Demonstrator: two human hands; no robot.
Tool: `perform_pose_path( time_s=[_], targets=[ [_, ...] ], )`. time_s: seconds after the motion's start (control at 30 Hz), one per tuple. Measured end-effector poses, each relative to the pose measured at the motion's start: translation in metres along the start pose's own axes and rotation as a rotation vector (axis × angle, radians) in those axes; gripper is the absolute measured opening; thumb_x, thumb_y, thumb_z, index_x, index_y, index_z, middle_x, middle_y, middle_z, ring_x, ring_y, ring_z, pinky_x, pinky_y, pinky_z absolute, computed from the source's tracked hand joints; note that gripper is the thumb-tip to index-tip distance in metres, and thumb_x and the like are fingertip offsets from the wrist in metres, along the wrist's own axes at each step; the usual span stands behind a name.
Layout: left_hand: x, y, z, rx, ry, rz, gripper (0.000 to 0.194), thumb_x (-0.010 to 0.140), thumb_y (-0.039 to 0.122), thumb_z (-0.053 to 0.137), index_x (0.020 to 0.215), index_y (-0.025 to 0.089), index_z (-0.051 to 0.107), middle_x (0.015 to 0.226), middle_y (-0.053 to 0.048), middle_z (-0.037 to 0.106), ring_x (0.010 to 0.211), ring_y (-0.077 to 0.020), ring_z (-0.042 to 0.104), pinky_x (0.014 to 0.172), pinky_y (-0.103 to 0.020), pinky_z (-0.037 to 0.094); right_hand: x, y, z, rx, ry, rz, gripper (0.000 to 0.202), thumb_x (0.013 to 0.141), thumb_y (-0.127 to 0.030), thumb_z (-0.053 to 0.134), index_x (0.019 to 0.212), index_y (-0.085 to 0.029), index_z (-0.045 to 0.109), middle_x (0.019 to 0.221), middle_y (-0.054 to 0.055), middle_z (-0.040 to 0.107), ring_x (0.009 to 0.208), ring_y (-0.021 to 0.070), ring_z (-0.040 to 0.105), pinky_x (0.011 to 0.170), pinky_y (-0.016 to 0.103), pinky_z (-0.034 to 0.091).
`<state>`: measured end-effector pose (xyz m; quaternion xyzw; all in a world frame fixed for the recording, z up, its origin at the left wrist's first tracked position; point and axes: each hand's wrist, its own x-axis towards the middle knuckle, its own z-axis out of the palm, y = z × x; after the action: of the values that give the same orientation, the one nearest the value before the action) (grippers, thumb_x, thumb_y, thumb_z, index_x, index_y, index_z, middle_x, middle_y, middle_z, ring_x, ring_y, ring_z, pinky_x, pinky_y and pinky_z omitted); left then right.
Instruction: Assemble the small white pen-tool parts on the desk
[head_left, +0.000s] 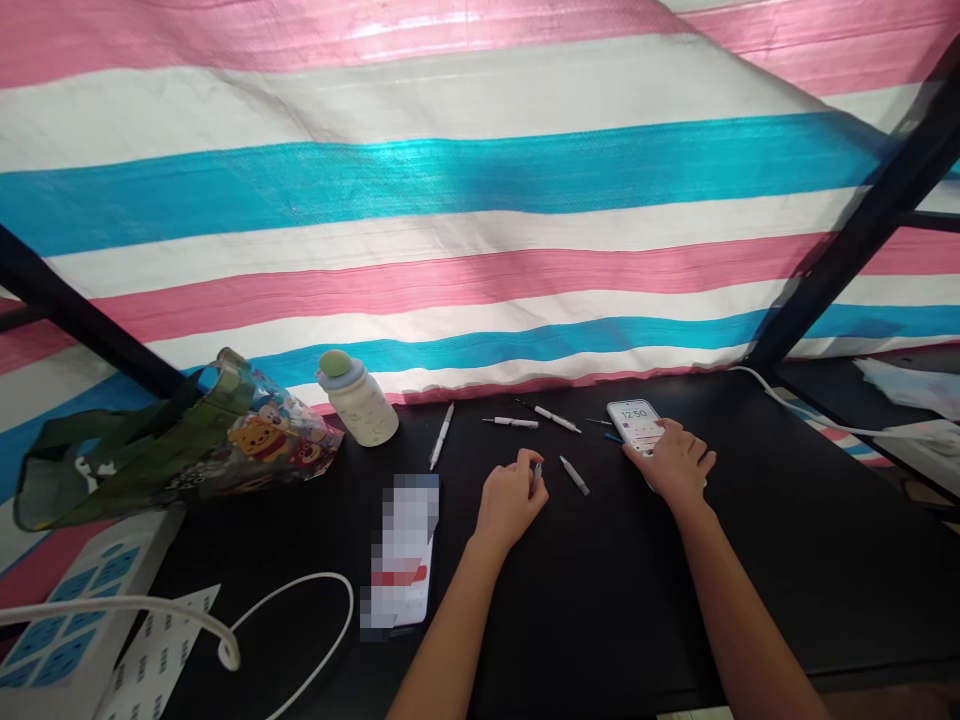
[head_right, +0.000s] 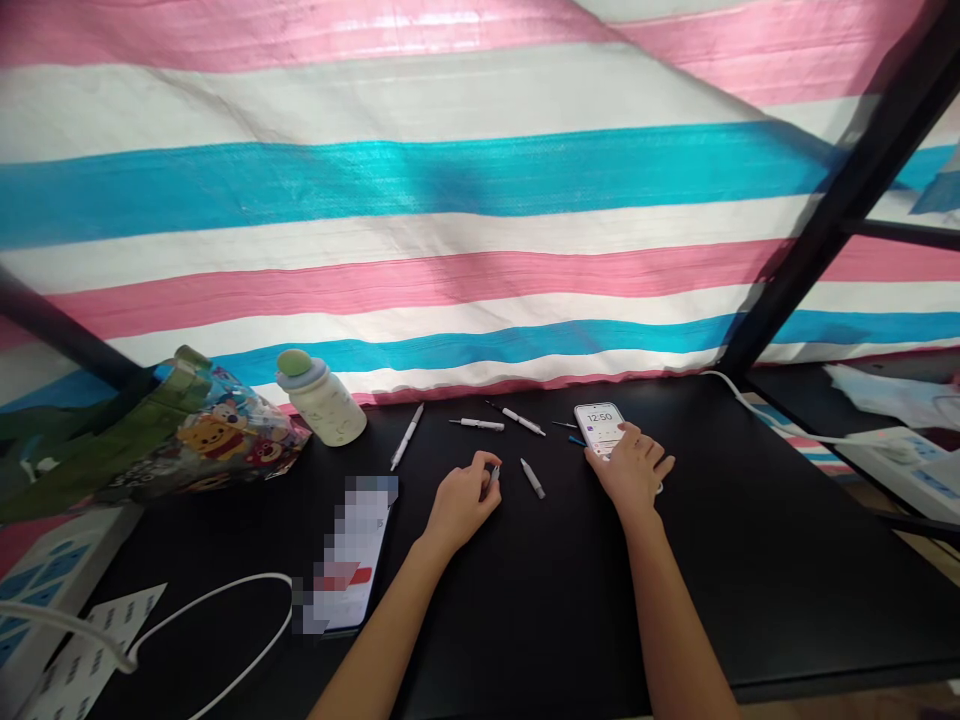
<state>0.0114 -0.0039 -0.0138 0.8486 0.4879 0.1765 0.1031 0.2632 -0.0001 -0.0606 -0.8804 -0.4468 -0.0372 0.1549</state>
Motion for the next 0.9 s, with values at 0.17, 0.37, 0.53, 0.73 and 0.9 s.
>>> perform_pose_path(
  time_s=[0.17, 0.37, 0.53, 0.73, 0.9],
  targets=[
    [0.000, 0.000, 0.000, 0.004, 0.012, 0.003, 0.025, 0.079, 0.018, 0.043, 0.104, 0.019, 0.046, 0.057, 0.006, 0.052, 0.055, -0.0130, 0.052, 0.064, -0.025, 0.037, 0.003, 0.004, 0.008, 0.004, 0.025, -0.023, 0.064, 0.066, -0.052, 0.057, 0.114, -0.013, 0.041, 0.106, 0.020, 0.048, 0.105, 0.0396, 0.040, 0.088, 0.056, 0.028],
    [-0.001, -0.002, 0.002, 0.012, 0.028, 0.009, 0.031, 0.080, 0.018, 0.043, 0.111, 0.021, 0.044, 0.060, 0.005, 0.052, 0.057, -0.0123, 0.052, 0.066, -0.025, 0.037, -0.001, 0.005, 0.009, 0.066, 0.060, -0.068, 0.063, 0.074, -0.054, 0.049, 0.120, -0.012, 0.040, 0.116, 0.022, 0.048, 0.117, 0.0413, 0.030, 0.089, 0.069, 0.017],
    [-0.002, -0.002, 0.000, 0.004, 0.024, -0.002, 0.033, 0.082, 0.023, 0.044, 0.115, 0.023, 0.044, 0.065, 0.004, 0.054, 0.062, -0.0125, 0.054, 0.064, -0.024, 0.037, -0.012, -0.018, -0.011, 0.205, 0.186, -0.268, 0.047, 0.079, -0.045, 0.046, 0.116, -0.015, 0.047, 0.114, 0.017, 0.052, 0.117, 0.0372, 0.034, 0.093, 0.061, 0.023],
    [-0.003, 0.000, -0.005, -0.056, -0.022, -0.040, 0.031, 0.081, 0.029, 0.049, 0.112, 0.028, 0.047, 0.067, 0.004, 0.054, 0.067, -0.0127, 0.054, 0.058, -0.022, 0.035, -0.040, -0.052, -0.037, 0.421, -0.173, -0.609, 0.025, 0.082, -0.044, 0.046, 0.090, -0.022, 0.055, 0.070, 0.002, 0.059, 0.072, 0.0188, 0.055, 0.061, 0.027, 0.041],
    [-0.002, 0.000, -0.006, -0.052, -0.036, -0.072, 0.031, 0.080, 0.031, 0.051, 0.111, 0.029, 0.050, 0.067, 0.004, 0.055, 0.072, -0.0141, 0.054, 0.059, -0.023, 0.034, -0.054, -0.064, -0.035, 0.381, -0.307, -0.662, 0.020, 0.078, -0.029, 0.050, 0.097, -0.023, 0.054, 0.059, -0.003, 0.053, 0.060, 0.0145, 0.055, 0.052, 0.022, 0.032]
  ],
)
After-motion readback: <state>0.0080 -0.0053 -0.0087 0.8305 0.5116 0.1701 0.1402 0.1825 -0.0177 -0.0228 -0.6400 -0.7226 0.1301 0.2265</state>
